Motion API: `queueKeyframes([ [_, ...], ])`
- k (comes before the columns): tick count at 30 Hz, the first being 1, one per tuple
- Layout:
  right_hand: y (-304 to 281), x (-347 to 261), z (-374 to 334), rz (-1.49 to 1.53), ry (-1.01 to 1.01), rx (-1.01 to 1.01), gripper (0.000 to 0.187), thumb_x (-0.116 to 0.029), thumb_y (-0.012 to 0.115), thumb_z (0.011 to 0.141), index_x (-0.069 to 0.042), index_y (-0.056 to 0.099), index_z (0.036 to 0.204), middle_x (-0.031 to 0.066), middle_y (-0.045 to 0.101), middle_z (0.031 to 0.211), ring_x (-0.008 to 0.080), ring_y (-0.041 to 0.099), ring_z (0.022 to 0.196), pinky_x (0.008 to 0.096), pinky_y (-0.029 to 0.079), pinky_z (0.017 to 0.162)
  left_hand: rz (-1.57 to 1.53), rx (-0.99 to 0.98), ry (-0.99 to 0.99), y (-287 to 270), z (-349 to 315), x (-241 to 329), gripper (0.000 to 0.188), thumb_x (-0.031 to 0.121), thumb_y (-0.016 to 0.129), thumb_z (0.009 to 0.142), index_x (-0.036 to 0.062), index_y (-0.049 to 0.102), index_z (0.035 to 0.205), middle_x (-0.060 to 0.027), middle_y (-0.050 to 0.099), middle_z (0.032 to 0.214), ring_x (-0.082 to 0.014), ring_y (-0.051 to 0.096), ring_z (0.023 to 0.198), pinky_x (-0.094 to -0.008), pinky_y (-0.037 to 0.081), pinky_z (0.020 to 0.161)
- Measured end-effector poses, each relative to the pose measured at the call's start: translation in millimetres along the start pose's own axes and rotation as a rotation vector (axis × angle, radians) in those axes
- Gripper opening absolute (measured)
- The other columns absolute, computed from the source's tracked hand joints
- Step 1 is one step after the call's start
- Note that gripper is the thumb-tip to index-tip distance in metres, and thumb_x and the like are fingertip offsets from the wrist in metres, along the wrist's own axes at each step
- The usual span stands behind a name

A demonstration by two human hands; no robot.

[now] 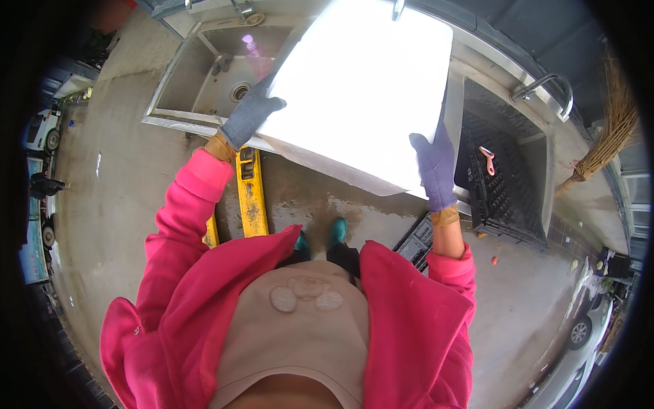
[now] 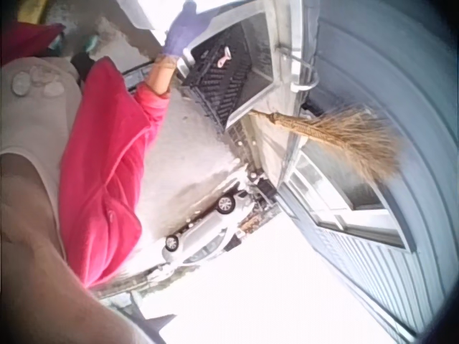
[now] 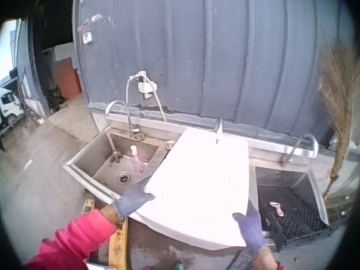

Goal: The person transfers white cylindrical vegetables from a white plastic container into a metal bowl in a sink, then rinses them under running water. The person repeatedly moves the vegetables between containers and rinses them, then empties the water from the container.

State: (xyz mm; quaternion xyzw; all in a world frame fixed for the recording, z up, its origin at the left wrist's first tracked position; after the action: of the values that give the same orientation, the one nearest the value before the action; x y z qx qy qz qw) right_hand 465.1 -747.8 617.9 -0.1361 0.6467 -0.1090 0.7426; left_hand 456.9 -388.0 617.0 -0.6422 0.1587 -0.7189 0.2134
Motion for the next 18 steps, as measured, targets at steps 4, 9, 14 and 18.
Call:
queueKeyframes([
  [4,-1,7,-2,0.002,0.105,-0.027,0.038,-0.008,0.059,0.087,0.006,0.055,0.121,0.0028,0.06,0.094,0.0095,0.049,0.083,0.0248,0.044,0.075,0.058,-0.017,-0.086,1,2,-10,0.064,0.014,0.065,0.077,-0.0058,0.045,0.134,-0.0226,0.059,0.121,-0.0274,0.057,0.109,-0.0346,0.044,0.095],
  [9,-3,16,15,0.03,0.119,-0.053,0.031,-0.008,0.058,0.089,0.006,0.058,0.117,0.0013,0.06,0.093,0.0088,0.049,0.081,0.0239,0.043,0.074,0.001,-0.087,-0.144,7,19,-17,0.066,0.015,0.064,0.078,-0.0041,0.043,0.138,-0.0168,0.062,0.12,-0.0223,0.057,0.106,-0.0317,0.045,0.092],
  [14,-1,23,27,0.077,0.1,-0.093,0.029,-0.01,0.059,0.089,0.005,0.061,0.114,0.0025,0.063,0.09,0.0089,0.053,0.082,0.0235,0.044,0.074,0.029,-0.025,-0.117,6,28,-14,0.057,0.017,0.064,0.077,-0.0052,0.051,0.128,-0.0244,0.065,0.103,-0.0337,0.062,0.095,-0.0378,0.048,0.086],
  [18,-2,25,27,0.144,0.112,-0.095,0.031,-0.011,0.06,0.089,0.005,0.059,0.116,0.003,0.063,0.094,0.0099,0.054,0.083,0.0244,0.045,0.076,0.043,-0.021,-0.164,6,24,-9,0.056,0.016,0.062,0.077,-0.0037,0.051,0.128,-0.0246,0.064,0.103,-0.0345,0.062,0.096,-0.0381,0.048,0.085],
])
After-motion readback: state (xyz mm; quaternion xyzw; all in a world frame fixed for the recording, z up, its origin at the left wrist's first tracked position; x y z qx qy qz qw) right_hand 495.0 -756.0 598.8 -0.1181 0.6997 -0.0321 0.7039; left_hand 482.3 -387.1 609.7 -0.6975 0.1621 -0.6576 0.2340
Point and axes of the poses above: each hand's wrist, its own z-axis towards the middle knuckle, its own y-axis out of the palm, x = y × z, the point moved 5 cm from there along z, towards the middle knuckle
